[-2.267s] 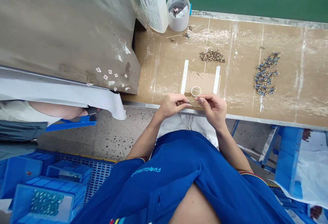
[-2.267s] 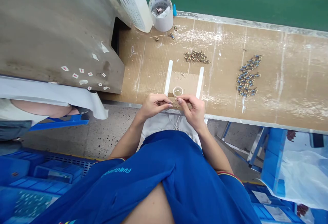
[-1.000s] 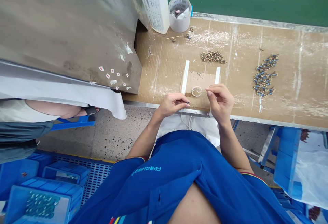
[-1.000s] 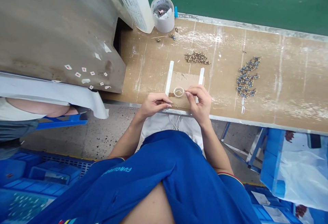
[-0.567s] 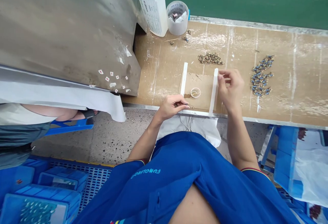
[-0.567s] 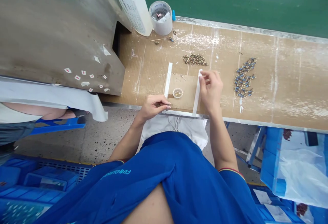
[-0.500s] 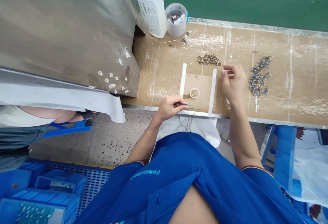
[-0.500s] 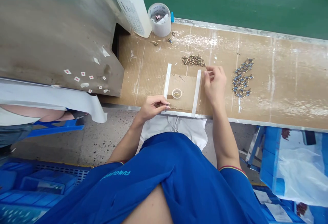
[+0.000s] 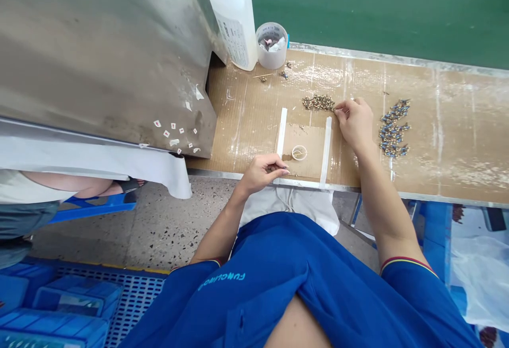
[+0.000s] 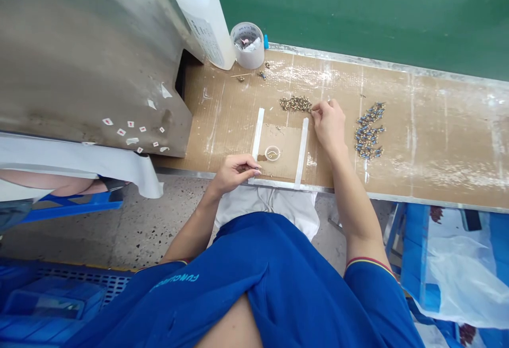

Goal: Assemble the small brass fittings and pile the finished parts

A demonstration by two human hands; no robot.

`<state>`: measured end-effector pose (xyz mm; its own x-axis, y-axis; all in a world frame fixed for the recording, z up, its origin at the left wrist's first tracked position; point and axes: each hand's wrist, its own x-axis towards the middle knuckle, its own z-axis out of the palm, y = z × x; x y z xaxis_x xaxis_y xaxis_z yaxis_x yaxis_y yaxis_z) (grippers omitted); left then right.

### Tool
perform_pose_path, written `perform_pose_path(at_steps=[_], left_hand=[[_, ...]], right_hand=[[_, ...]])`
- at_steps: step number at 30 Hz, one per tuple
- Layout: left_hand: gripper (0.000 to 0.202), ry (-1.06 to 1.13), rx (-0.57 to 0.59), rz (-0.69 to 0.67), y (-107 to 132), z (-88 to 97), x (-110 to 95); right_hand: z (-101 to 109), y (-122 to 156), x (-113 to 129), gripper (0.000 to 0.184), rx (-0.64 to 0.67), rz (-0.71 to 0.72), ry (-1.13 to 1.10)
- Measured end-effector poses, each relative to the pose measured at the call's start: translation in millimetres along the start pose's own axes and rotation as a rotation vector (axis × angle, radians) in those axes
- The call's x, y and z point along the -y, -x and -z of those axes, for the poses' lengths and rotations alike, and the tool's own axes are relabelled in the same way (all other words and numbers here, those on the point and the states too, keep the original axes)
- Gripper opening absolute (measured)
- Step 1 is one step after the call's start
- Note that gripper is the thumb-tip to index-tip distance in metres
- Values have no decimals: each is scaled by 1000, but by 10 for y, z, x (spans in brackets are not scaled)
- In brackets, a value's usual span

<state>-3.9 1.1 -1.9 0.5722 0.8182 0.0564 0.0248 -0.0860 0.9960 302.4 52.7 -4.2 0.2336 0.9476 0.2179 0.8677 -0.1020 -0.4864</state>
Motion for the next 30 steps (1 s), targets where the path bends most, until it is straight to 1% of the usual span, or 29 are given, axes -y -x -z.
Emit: perform_pose_path(at_steps=[4,7,10,13,15,18,21,24,27,30], left_hand=[[19,-1,2,-16,-6,8,0],[20,-19,6,-25,-10,10,8],[23,-31,3,-27,-13,8,7],[27,-30,4,-29,-13,10,-4],[28,-32,6,-36,-12,15,-8],[29,-50,7,-50,-9,14,-7],[30,-108,-29,-54,-3,-25,-20],[32,-200,-79,-91,3,-94,-53],[34,-254,-101,-155,7,-144,-77],[33,-287,-90,-184,11,-150,-72]], right_hand=[[46,97,15,5,-27,60,-20],[44,168,57,9,-35,95,0],[22,184,97,11,-27,118,16],[38,174,121,10,-28,117,-47],[85,192,138,7,-25,88,-138],[184,289,188,8,16,-14,-335],[273,457,277,17,68,-118,-547],[317,651,390,26,89,-180,-670],[321,829,498,32,85,-199,-733],[312,963,578,34,84,-164,-764]])
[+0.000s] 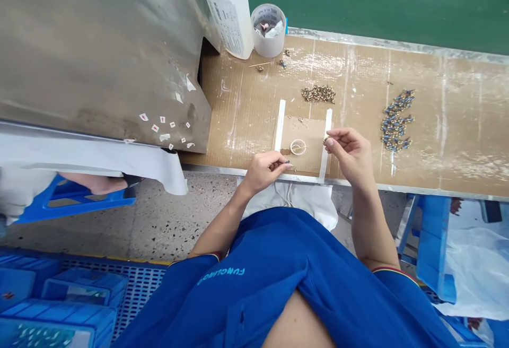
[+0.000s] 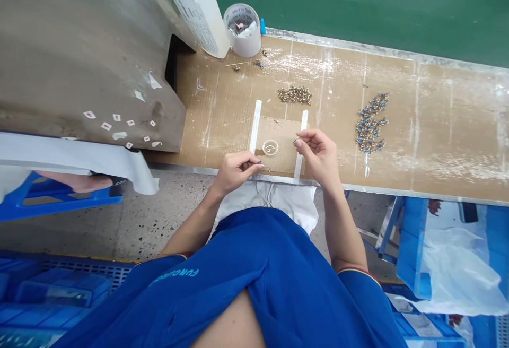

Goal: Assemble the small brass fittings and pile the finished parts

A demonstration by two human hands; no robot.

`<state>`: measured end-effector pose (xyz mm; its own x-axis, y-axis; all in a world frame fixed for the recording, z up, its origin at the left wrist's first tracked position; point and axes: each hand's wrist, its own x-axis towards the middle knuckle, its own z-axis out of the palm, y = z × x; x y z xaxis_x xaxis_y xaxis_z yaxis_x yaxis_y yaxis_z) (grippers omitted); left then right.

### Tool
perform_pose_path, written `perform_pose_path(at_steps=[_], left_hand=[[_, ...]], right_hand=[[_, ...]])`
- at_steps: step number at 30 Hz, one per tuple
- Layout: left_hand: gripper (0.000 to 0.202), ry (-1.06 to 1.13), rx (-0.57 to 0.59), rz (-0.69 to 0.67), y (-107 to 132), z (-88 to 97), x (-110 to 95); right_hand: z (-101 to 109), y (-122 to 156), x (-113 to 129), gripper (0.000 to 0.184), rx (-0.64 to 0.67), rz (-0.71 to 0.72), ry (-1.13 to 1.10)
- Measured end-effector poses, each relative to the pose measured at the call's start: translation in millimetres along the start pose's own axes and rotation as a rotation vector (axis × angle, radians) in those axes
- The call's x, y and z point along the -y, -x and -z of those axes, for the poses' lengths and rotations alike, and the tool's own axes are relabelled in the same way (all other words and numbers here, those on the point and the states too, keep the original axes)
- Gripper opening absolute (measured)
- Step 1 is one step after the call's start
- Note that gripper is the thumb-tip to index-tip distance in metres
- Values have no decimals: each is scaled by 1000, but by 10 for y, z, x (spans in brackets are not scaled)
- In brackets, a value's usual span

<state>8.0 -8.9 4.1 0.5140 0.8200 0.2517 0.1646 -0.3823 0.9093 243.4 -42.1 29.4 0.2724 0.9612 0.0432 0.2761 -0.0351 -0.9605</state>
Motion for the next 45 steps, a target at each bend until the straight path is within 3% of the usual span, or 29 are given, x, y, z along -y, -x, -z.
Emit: perform_pose_path(at_steps=[15,25,32,37,40,45], left_hand=[[19,-45,2,14,4,-10,6],[20,-29,-1,15,8,-11,15],[23,-35,31,-17,12,3,34],[35,-61,102,-95,16,5,66],[33,-89,116,-131,17,-4,69],[29,-186,160,-113,25,-27,64]], right_hand=[[-61,182,18,30,-2,28,3],[-50,208,-130,20,-134,80,165],[-26,258,-178,17,-77,14,132],[-61,304,-78,10,-19,60,171],[-130,359,2,8,21,77,154],[-306,470,35,15,125,-141,22]])
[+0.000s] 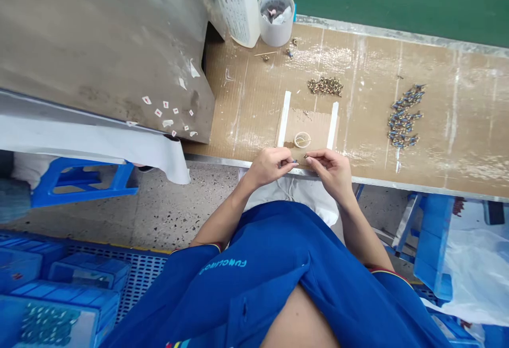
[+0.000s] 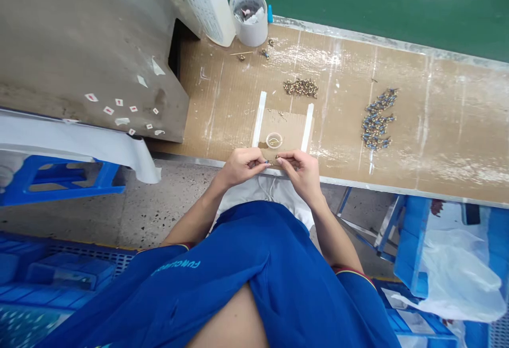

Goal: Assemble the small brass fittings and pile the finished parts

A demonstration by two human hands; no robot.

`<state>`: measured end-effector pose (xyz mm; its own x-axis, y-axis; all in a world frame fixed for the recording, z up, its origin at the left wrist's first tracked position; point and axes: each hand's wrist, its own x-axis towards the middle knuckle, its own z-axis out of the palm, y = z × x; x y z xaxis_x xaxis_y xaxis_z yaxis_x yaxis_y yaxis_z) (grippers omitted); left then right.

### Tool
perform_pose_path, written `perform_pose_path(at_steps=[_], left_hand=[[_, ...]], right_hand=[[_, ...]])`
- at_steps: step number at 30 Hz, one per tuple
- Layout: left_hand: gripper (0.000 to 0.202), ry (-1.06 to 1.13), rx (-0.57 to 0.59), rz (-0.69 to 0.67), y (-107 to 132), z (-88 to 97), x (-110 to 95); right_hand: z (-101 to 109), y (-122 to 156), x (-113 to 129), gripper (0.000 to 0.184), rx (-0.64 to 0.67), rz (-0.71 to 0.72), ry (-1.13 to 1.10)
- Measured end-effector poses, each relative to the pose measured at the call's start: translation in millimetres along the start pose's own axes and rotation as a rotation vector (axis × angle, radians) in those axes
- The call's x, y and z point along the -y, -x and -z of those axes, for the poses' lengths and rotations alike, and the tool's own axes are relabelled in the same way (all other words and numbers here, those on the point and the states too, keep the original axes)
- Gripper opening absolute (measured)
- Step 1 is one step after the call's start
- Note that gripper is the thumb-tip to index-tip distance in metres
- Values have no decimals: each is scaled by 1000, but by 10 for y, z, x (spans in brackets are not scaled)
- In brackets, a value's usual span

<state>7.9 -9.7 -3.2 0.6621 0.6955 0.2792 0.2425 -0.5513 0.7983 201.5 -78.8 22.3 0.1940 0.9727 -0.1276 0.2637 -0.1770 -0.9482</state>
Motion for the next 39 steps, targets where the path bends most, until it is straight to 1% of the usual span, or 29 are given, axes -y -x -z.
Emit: perform_pose_path(at_steps=[2,4,8,12,16,22,27,30,39], left_hand=[[29,-35,24,26,0,-11,-1],[29,-61,30,29,-5,-23,-2],[30,-119,42,22,-25,-46,-9],[31,-169,32,-11,-32,-63,-10],[30,-189,25,-34,-17,-75,3],[32,-193,46,-37,3,-74,21],[37,-140,39,-76,10,-47,24],[39,-98,43,-84,15,-31,19],[42,-48,30,-62,18,-51,45]], right_hand=[[-69,15,-20,22,-2,-80,-75],[-119,21,-37,28,-18,-126,-153],[-150,26,-39,34,-30,-154,-235],[-128,25,-27,38,24,-164,-228],[-119,14,-25,39,78,-163,-200],[-113,-3,-3,39,108,-141,-142],[-81,-11,29,34,161,-122,-79],[-71,-8,36,33,160,-93,-52],[-84,-6,-26,35,231,-89,-170]])
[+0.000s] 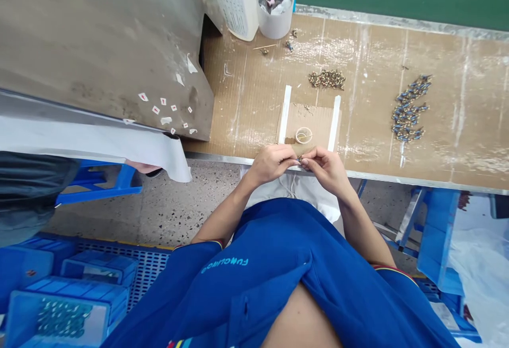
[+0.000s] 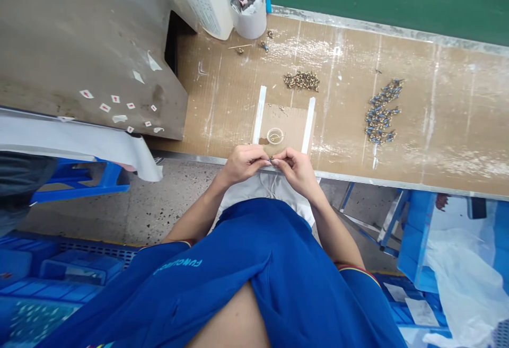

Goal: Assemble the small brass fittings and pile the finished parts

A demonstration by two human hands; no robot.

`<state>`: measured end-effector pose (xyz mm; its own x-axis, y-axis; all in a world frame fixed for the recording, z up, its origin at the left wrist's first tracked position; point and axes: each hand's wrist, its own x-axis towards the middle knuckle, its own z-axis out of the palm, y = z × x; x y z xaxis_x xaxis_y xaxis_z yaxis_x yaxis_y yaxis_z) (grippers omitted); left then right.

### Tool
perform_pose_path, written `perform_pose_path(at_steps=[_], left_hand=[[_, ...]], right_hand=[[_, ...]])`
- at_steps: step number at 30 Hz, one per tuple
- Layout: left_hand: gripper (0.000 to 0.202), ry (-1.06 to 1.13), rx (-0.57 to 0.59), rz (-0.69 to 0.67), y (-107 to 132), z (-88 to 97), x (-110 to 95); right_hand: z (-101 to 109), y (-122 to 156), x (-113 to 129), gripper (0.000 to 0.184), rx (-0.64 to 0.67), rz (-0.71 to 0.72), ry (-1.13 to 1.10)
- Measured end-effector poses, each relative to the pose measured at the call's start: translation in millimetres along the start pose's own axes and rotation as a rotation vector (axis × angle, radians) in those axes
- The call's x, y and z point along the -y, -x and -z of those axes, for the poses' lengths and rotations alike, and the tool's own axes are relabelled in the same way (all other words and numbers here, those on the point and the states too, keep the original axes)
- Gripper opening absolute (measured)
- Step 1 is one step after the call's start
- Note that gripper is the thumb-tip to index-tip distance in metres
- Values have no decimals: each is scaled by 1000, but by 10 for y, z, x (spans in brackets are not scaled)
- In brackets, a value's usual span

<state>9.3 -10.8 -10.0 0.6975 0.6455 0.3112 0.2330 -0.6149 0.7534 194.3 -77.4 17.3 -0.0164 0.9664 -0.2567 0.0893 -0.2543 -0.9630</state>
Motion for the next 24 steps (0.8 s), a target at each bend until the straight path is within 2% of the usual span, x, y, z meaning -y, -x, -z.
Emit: perform_pose_path(at_steps=[7,15,20,24], left_hand=[[35,57,61,-15,13,76,-8],[31,115,90,70,14,116,-19],[31,126,55,80,2,115,-41],[27,149,29,33,-5,118,-48]], right_hand=[[-1,3,13,27,76,79,93],[-141,55,-47,34,-45,58,50],[-94,52,-67,40,-39,6,-49],[-60,53,-89,45,-51,6,-101]])
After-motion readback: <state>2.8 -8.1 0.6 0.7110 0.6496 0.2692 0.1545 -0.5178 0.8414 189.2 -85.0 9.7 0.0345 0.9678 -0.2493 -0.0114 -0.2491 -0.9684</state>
